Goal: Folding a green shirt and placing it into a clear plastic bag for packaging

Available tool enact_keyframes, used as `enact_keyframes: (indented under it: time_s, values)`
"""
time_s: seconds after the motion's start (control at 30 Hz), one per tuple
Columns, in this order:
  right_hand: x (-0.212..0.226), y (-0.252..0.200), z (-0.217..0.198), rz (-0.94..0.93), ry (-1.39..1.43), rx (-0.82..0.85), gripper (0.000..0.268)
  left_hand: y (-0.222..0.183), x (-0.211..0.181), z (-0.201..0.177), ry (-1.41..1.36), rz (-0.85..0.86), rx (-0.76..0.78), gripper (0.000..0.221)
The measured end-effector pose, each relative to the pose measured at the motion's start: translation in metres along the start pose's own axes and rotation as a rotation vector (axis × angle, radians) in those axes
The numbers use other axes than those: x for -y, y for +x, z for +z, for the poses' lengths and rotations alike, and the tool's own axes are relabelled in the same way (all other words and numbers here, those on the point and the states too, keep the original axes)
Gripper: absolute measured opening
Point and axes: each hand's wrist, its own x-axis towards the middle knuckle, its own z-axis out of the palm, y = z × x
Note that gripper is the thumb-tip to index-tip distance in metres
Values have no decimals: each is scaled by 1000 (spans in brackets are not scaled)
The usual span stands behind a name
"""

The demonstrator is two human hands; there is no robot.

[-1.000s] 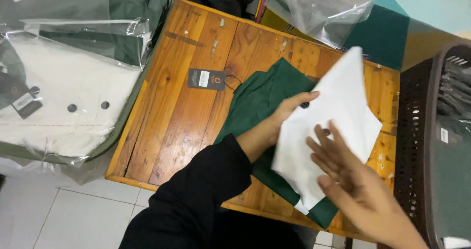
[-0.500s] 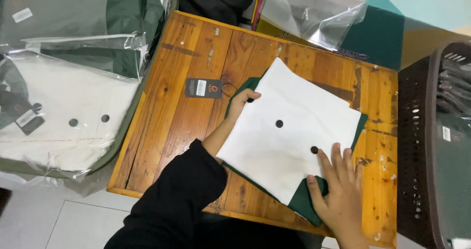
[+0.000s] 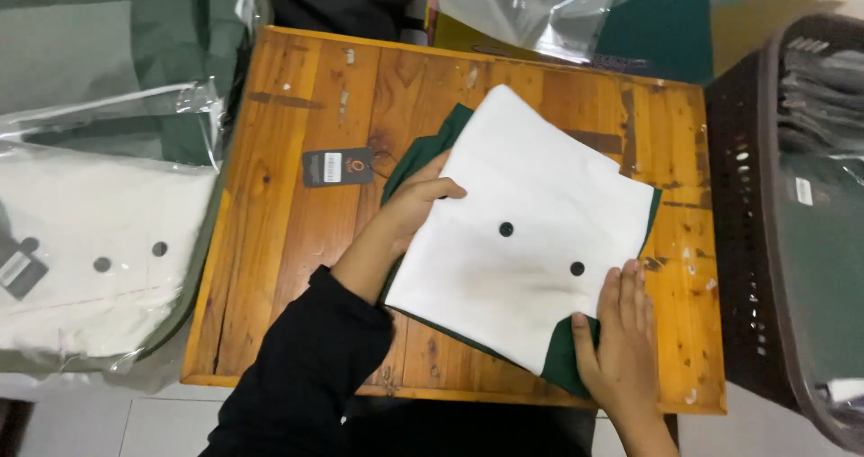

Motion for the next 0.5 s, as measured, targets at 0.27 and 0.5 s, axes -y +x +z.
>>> enact_keyframes:
  time_s: [0.27, 0.5]
  values:
    - [-39, 71, -35, -203, 197, -312, 49, 14, 10, -22, 28, 83, 28, 82]
    - [-56, 204, -38, -230, 219, -62, 52, 19, 16, -32, 46, 111, 48, 85]
